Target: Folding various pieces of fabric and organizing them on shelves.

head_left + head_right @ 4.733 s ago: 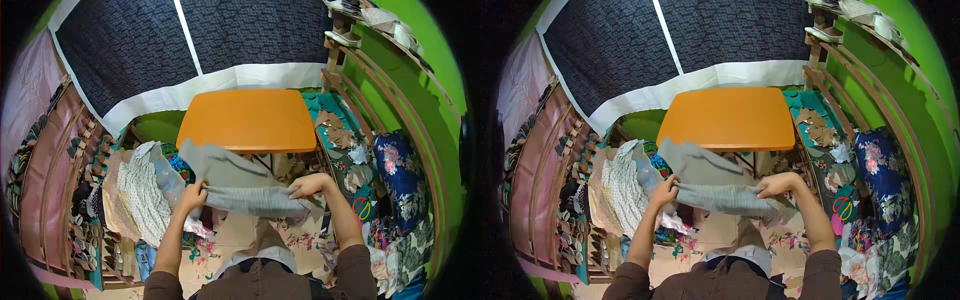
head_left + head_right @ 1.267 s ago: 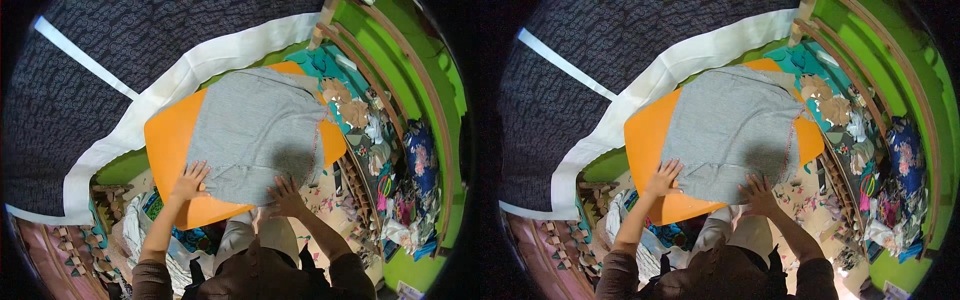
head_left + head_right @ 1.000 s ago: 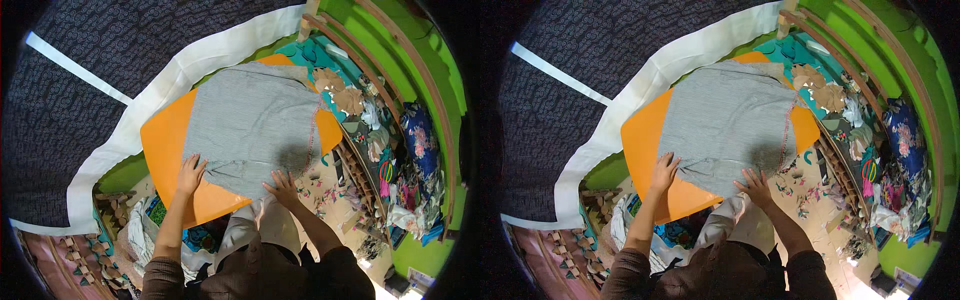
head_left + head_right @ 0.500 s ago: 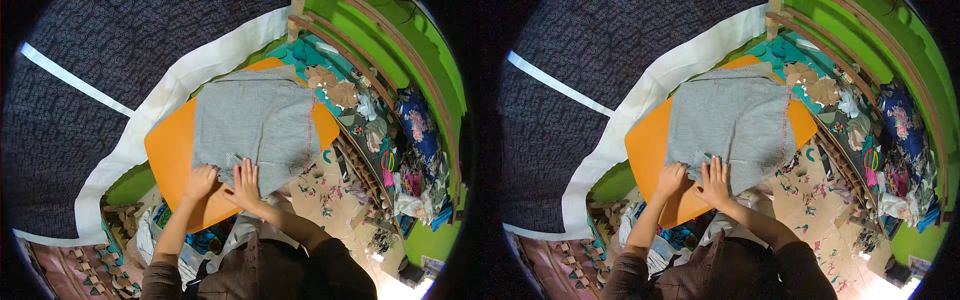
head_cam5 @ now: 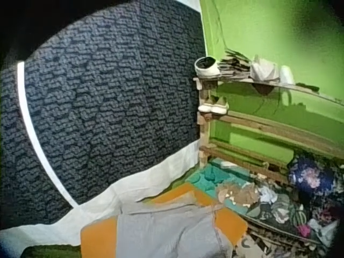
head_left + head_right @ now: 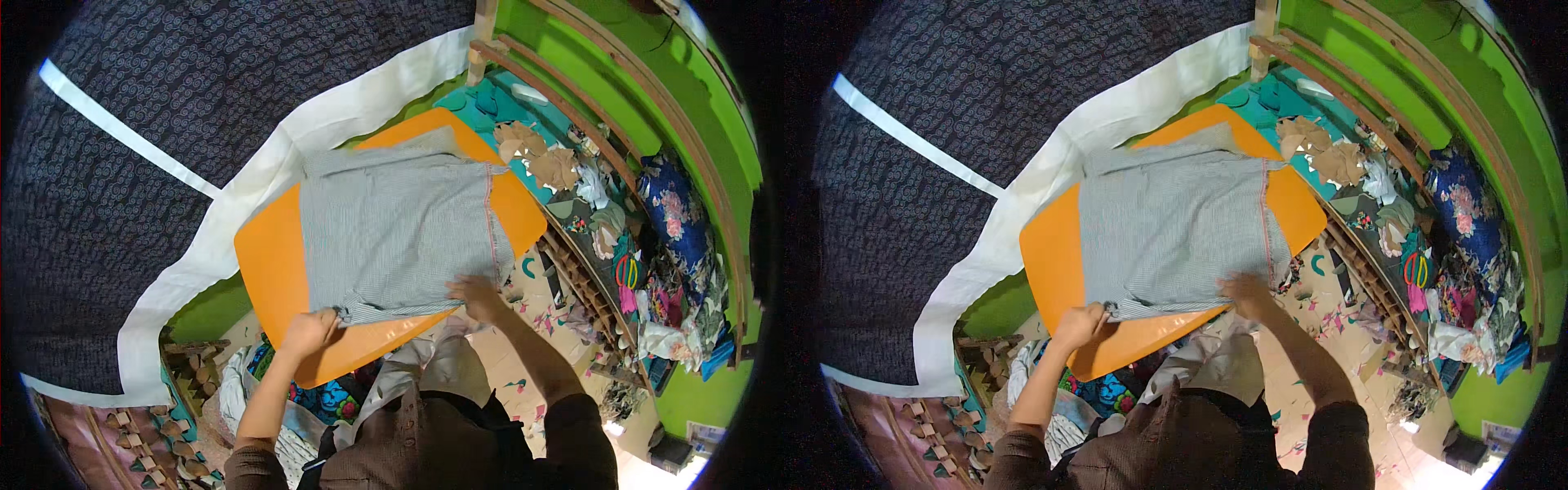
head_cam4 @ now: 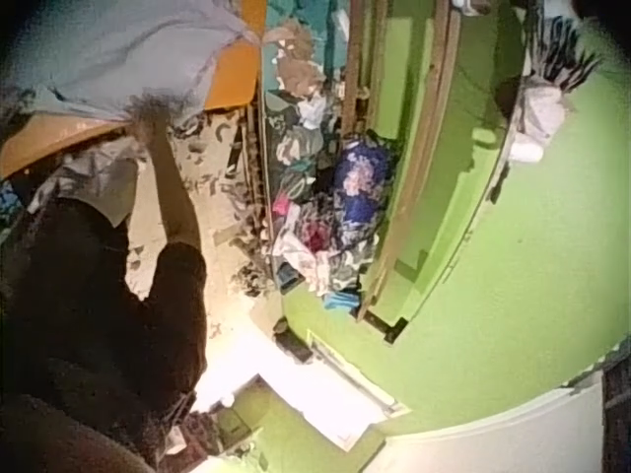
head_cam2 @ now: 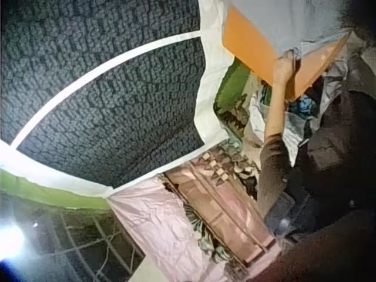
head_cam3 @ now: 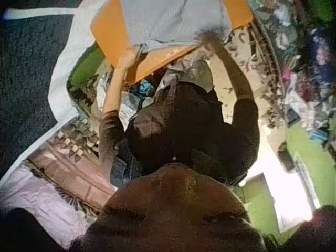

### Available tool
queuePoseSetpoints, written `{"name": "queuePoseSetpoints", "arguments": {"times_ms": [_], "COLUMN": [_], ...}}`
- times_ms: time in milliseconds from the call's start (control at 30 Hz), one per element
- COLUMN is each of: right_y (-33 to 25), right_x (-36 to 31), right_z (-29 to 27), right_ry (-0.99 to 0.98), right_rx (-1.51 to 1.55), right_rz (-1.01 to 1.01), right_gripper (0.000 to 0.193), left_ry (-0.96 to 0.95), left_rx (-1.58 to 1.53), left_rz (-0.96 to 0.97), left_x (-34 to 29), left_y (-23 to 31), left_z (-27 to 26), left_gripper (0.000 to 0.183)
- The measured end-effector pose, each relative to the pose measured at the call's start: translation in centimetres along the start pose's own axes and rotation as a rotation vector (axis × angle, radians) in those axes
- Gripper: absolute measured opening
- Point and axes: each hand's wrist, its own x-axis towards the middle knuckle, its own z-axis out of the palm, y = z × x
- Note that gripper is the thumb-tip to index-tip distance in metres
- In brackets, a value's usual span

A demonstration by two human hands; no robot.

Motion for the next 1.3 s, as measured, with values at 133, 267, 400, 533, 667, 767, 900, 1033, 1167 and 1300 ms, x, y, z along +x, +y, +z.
{"name": "queuePoseSetpoints", "arguments": {"times_ms": [133,267,400,533,667,767,900,1033,1167,1300], "right_y": [1.8,4.6,6.0,12.0,13.0,16.9,19.5,20.6,20.6,9.1], "right_x": [1.8,2.2,5.4,9.2,15.9,20.5,24.6,26.7,26.0,21.6], "right_z": [-5.5,-9.7,-14.9,-15.9,-16.3,-16.4,-14.4,-12.6,-9.5,-5.9], "right_ry": [-0.521,-0.827,-0.975,-0.848,-0.670,-0.599,-0.293,-0.170,0.381,0.380], "right_rx": [0.061,0.198,0.090,0.123,0.106,0.172,0.334,0.424,0.064,-0.024], "right_rz": [0.185,0.182,0.152,0.173,0.176,0.161,0.106,0.151,0.037,0.117], "right_gripper": [0.040,0.040,0.044,0.046,0.045,0.037,0.026,0.022,0.020,0.028], "left_ry": [-0.249,-0.499,-0.479,-0.294,-0.135,-0.035,0.118,0.017,0.247,0.520], "left_rx": [-0.282,-0.576,-0.869,-0.899,-0.723,-0.621,-0.816,-0.686,-0.323,-0.154], "left_rz": [-0.049,-0.082,-0.218,-0.340,-0.474,-0.569,-0.620,-0.800,-1.018,-0.759], "left_x": [0.0,-1.0,-2.9,-0.7,1.3,5.4,6.5,7.3,11.1,13.6], "left_y": [1.1,1.8,0.8,-1.1,-4.1,-7.4,-10.1,-12.5,-9.1,1.1], "left_z": [-0.4,-3.0,-2.5,-2.7,-2.1,-1.2,-0.3,0.4,0.2,1.8], "left_gripper": [0.036,0.045,0.041,0.038,0.037,0.035,0.036,0.040,0.031,0.042]}}
